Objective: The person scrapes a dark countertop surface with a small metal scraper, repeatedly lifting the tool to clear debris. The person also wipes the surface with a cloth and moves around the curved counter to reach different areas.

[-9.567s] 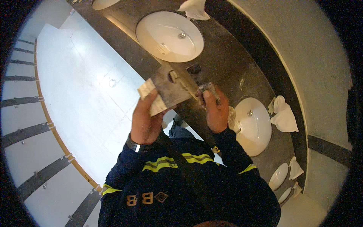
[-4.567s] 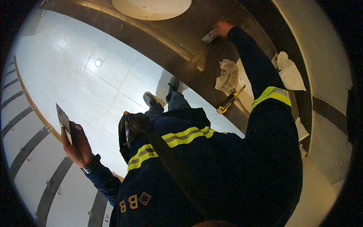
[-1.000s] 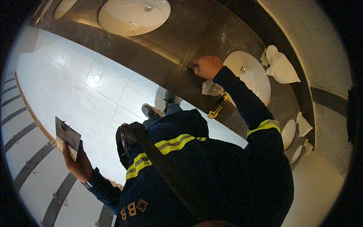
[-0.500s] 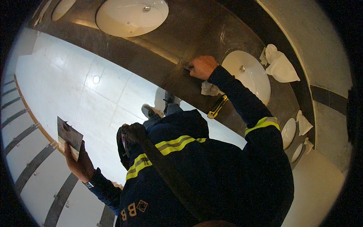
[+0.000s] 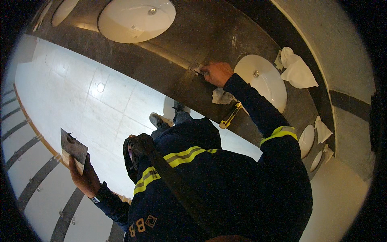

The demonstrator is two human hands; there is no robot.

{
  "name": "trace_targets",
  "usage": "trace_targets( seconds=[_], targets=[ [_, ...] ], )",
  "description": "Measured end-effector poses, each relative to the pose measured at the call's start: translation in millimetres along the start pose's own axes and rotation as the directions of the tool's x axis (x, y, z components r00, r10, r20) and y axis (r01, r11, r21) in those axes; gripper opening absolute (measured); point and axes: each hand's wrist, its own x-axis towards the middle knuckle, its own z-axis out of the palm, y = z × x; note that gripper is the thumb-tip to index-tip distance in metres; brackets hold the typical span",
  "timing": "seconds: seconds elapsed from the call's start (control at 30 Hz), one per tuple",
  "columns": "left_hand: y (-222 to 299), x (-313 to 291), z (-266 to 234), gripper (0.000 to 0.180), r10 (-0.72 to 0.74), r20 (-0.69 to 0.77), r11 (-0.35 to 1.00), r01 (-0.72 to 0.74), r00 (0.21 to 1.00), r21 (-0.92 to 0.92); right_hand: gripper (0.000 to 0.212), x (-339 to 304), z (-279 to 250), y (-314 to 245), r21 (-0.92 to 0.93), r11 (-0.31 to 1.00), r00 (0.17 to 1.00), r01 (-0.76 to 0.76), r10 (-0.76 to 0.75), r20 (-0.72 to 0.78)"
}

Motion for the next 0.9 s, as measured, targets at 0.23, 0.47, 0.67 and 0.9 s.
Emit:
trace_targets(
  seconds=[0.23,0.47,0.67,0.9],
  targets=[
    [-5.7,1.9,0.0,0.046,0.013,0.002,1.0,-0.013,1.0,0.015,0.032,3.0,-28.1,-0.9,0.03,0.999,0.991,-0.019,0.023,-0.132],
    [-13.8,3.5,1.2,0.045,0.004,-0.013,0.995,-0.005,1.0,-0.101,0.033,9.0,-15.4,9.7,-0.067,0.997,0.999,-0.033,0.033,-0.003],
    [-14.6,4.3,0.4,0.045,0.003,0.007,0.988,-0.002,1.0,-0.153,0.034,9.9,-22.2,12.0,-0.04,0.997,0.996,-0.063,0.06,-0.071],
    [-16.3,5.7,0.5,0.048,-0.004,0.022,0.985,0.008,1.0,-0.17,0.034,13.5,-22.7,18.8,-0.043,0.996,0.991,-0.076,0.071,-0.116]
  ],
)
